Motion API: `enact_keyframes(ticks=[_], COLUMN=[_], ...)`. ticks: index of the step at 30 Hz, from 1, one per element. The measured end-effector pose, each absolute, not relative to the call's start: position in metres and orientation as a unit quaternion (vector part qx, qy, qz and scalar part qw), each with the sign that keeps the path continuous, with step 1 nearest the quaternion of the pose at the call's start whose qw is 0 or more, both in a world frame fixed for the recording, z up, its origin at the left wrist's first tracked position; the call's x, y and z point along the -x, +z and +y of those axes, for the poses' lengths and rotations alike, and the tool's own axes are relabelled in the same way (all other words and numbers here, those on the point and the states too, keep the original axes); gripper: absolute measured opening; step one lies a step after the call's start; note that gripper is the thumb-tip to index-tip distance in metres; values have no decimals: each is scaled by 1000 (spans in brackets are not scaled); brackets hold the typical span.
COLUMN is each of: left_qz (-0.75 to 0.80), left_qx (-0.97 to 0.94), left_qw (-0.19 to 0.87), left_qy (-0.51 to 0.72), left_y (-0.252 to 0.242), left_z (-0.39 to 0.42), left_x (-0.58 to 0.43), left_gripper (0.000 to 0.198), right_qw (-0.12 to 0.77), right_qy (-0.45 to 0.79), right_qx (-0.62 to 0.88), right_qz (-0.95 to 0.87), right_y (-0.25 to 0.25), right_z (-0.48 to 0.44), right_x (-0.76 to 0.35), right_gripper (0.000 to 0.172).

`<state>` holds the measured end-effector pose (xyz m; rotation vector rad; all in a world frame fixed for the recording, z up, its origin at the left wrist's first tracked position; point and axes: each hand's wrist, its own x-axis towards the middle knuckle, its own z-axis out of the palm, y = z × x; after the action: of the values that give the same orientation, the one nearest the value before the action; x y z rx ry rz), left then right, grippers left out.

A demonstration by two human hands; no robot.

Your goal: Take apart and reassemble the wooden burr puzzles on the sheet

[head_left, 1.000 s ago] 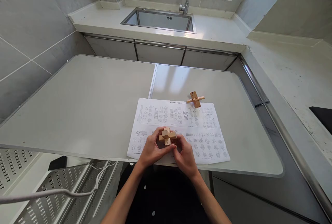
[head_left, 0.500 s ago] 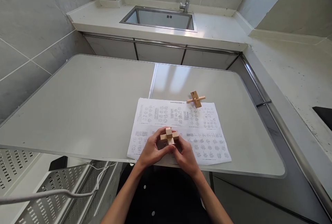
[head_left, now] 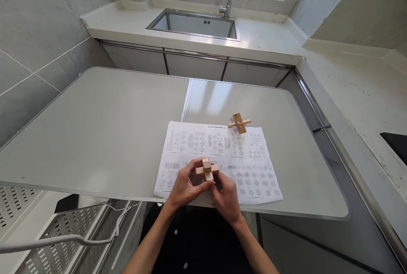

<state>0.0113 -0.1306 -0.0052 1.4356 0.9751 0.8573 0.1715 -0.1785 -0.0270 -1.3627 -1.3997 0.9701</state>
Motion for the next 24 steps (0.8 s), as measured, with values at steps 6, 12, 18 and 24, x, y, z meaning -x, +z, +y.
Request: enact_keyframes(ticks=[6, 12, 18, 24], left_qz=[423, 407, 404, 354], left_qx=[-575, -563, -586, -603], left_qw=[581, 585, 563, 596], left_qy=[391, 419, 420, 394], left_y=[-7, -11, -8, -3], left_z=[-132, -134, -135, -137], left_x=[-13, -15, -15, -12], left_gripper=[61, 65, 58, 85], right_qw=[511, 536, 473, 486], right_qy=[426, 430, 451, 458], right_qx=[546, 564, 531, 520], right_qz=[-510, -459, -540, -532], right_y=[-26, -28, -17, -21], right_z=[-177, -178, -175, -175], right_x=[-170, -170, -171, -175], right_gripper=[32, 27, 29, 25])
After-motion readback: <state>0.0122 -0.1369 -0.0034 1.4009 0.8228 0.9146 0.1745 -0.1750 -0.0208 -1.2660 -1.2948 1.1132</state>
